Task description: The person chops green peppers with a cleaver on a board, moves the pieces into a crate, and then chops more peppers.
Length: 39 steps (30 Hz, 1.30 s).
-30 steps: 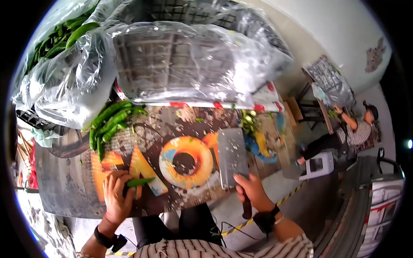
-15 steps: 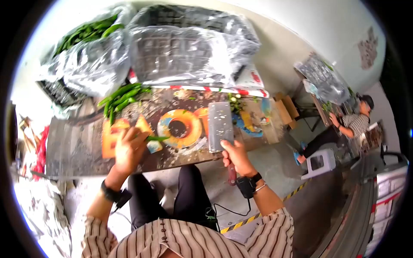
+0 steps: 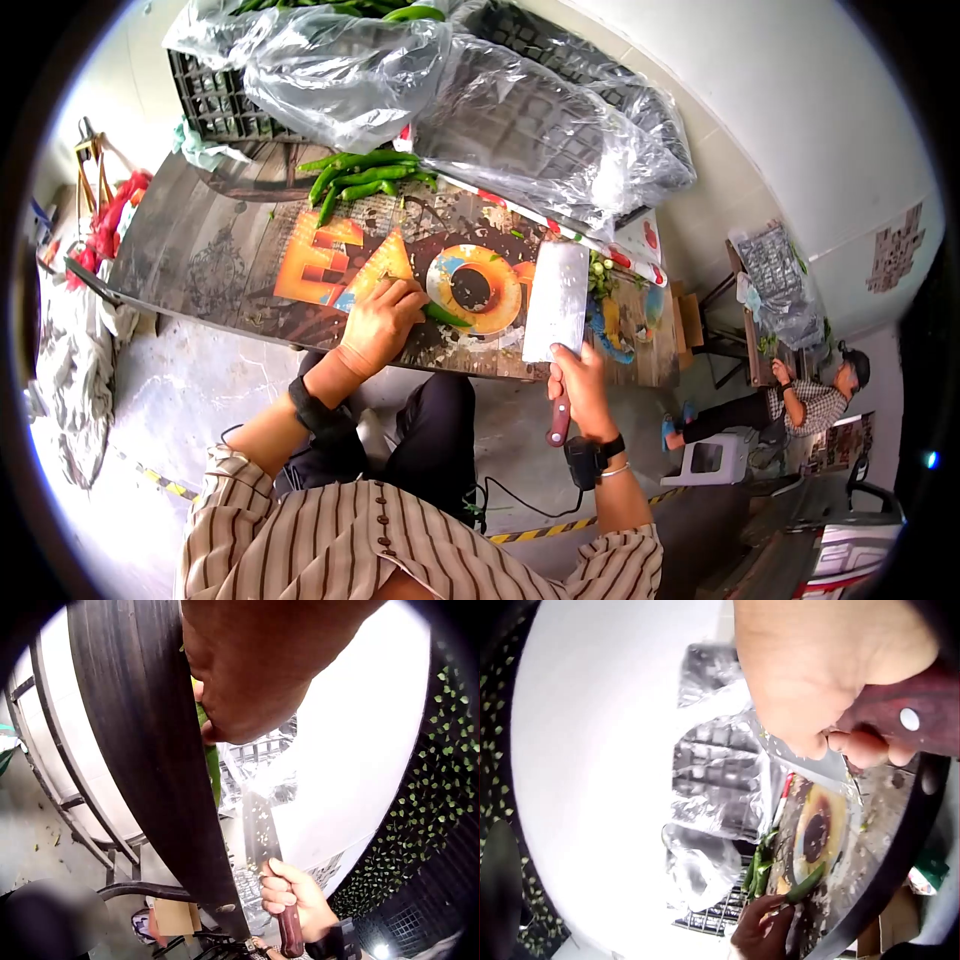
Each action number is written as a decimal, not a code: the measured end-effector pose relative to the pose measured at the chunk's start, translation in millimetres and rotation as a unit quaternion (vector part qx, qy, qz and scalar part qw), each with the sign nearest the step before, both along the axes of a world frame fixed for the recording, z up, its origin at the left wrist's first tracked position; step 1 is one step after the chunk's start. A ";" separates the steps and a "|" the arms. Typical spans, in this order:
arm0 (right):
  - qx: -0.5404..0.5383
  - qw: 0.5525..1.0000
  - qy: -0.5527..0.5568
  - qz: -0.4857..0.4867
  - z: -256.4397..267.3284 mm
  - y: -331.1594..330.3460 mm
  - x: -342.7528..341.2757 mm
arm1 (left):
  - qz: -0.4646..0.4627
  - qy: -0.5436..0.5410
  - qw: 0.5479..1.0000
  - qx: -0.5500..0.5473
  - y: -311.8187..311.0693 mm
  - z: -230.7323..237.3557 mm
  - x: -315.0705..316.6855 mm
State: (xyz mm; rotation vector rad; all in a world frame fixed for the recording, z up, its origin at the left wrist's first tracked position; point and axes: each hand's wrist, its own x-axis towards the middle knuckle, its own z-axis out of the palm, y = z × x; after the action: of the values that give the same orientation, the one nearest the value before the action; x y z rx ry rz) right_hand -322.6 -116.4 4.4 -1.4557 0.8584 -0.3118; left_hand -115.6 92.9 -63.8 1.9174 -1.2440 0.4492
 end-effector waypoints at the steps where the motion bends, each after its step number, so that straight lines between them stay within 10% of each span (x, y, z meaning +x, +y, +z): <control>1: -0.046 0.998 0.003 0.039 3.8 -2.6 2.7 | -0.009 0.004 1.000 0.010 4.0 2.0 -1.4; 9: -0.448 0.848 0.075 0.272 36.7 28.2 56.6 | -0.020 0.019 1.000 -0.005 13.3 3.2 -6.3; 19: -0.511 0.772 0.081 0.368 37.7 34.7 74.5 | -0.021 0.031 0.999 -0.003 12.6 -1.3 -4.8; 29: -0.500 0.761 0.118 0.396 51.1 35.0 72.2 | -0.026 0.053 0.998 -0.005 12.5 4.0 -3.7; 39: -0.429 0.851 0.117 0.280 48.3 15.5 56.9 | -0.009 0.086 0.996 0.017 6.3 9.8 2.6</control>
State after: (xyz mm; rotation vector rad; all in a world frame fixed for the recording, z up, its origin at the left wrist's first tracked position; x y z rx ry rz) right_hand -265.7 -100.9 52.7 -2.5495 0.4304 -0.0581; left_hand -113.0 99.2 -53.9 1.9285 -1.1607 0.2489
